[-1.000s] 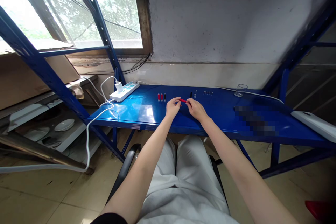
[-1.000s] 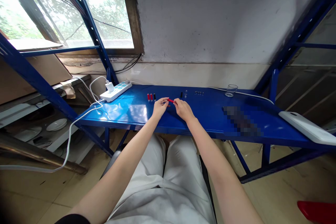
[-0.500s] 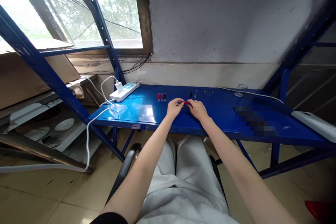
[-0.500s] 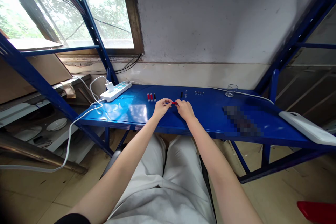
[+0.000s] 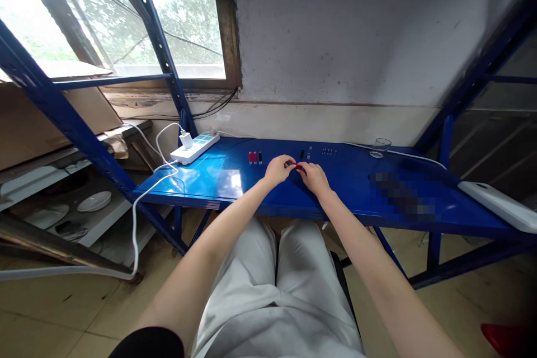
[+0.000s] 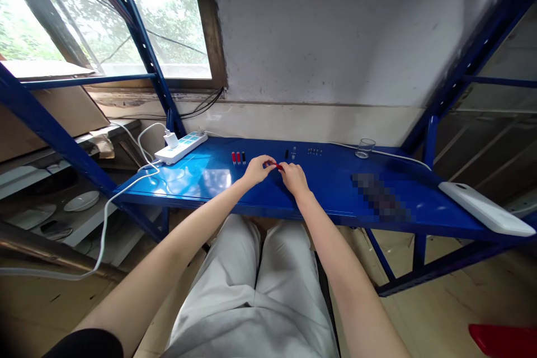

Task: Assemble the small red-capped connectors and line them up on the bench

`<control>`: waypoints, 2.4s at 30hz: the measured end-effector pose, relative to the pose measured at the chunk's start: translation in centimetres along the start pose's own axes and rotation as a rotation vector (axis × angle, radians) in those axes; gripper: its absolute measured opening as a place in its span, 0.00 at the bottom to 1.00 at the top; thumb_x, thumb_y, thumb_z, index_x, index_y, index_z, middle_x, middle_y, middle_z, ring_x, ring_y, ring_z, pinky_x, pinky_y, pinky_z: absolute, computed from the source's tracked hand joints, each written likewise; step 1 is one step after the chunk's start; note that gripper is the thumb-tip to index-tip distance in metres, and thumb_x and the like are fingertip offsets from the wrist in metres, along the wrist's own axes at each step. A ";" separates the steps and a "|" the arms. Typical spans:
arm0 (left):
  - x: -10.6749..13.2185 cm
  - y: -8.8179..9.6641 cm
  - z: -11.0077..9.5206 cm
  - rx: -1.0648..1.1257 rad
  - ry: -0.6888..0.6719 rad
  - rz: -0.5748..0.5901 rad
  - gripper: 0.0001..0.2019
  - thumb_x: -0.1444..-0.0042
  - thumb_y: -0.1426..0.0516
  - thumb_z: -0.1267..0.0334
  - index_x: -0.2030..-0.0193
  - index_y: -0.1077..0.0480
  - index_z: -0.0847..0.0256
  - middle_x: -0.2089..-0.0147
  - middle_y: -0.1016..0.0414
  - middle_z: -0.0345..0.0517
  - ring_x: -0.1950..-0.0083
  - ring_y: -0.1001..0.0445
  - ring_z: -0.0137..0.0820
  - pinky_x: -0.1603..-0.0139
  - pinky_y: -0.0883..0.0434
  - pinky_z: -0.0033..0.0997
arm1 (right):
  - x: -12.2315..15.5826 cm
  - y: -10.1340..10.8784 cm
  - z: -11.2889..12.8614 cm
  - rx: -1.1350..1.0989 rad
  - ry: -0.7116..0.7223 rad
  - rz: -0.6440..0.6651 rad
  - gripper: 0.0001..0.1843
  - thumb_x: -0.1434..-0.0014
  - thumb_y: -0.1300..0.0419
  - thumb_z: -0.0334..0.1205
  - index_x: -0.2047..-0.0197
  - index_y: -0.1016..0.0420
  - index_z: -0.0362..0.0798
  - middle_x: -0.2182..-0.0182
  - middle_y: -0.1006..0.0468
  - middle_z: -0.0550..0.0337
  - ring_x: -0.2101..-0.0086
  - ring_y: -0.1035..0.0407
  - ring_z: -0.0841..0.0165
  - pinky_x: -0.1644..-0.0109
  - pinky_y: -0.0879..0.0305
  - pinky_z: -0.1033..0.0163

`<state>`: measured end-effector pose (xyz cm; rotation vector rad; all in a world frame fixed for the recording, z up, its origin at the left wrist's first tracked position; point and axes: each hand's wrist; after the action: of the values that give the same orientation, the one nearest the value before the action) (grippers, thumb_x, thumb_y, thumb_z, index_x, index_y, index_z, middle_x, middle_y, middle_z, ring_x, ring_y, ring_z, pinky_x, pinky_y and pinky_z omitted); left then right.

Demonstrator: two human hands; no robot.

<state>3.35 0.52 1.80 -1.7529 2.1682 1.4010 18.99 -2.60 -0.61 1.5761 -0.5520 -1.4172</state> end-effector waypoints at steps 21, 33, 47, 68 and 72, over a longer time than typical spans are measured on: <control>-5.6 6.1 2.0 -0.671 0.092 0.272 0.05 0.57 0.41 0.71 0.72 0.25 0.61 0.54 0.33 0.52 0.48 0.41 0.45 0.46 0.47 0.51 | -0.2 -0.2 0.3 -0.154 -0.011 0.018 0.16 0.40 0.52 0.35 0.49 0.34 0.47 0.58 0.25 0.50 0.60 0.30 0.61 0.57 0.35 0.55; -5.6 7.3 2.5 -0.711 0.157 0.267 0.05 0.57 0.42 0.73 0.73 0.26 0.63 0.54 0.33 0.54 0.47 0.42 0.47 0.47 0.47 0.53 | -0.2 -0.2 0.3 -0.174 -0.003 0.019 0.16 0.41 0.52 0.35 0.50 0.34 0.48 0.59 0.25 0.51 0.59 0.31 0.61 0.57 0.35 0.54; -5.7 7.4 2.8 -0.690 0.177 0.263 0.03 0.57 0.41 0.71 0.74 0.26 0.62 0.55 0.32 0.53 0.47 0.41 0.47 0.45 0.50 0.53 | -0.3 -0.2 0.3 -0.177 -0.011 0.039 0.15 0.41 0.52 0.34 0.51 0.33 0.47 0.60 0.25 0.52 0.59 0.31 0.62 0.57 0.36 0.55; -5.9 7.4 3.3 -0.747 0.158 0.322 0.11 0.55 0.40 0.64 0.62 0.27 0.60 0.51 0.33 0.52 0.46 0.41 0.46 0.47 0.47 0.51 | -0.3 -0.1 0.2 -0.168 -0.029 0.057 0.15 0.41 0.52 0.33 0.51 0.33 0.48 0.61 0.25 0.53 0.60 0.31 0.63 0.57 0.38 0.58; -5.5 7.1 3.0 -0.704 0.046 0.219 0.16 0.52 0.42 0.65 0.55 0.30 0.61 0.49 0.33 0.53 0.46 0.39 0.45 0.47 0.47 0.51 | -0.3 0.1 0.4 -0.160 -0.033 0.057 0.15 0.41 0.52 0.33 0.51 0.33 0.47 0.61 0.25 0.53 0.60 0.32 0.63 0.58 0.38 0.59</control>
<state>-1.70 6.38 7.21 -1.7406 2.0800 2.4286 18.54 -2.59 -0.32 1.4023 -0.4869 -1.4108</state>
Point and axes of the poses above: each hand's wrist, its own x-axis away from the middle knuckle, its own y-axis out of the back of the hand, z = x × y
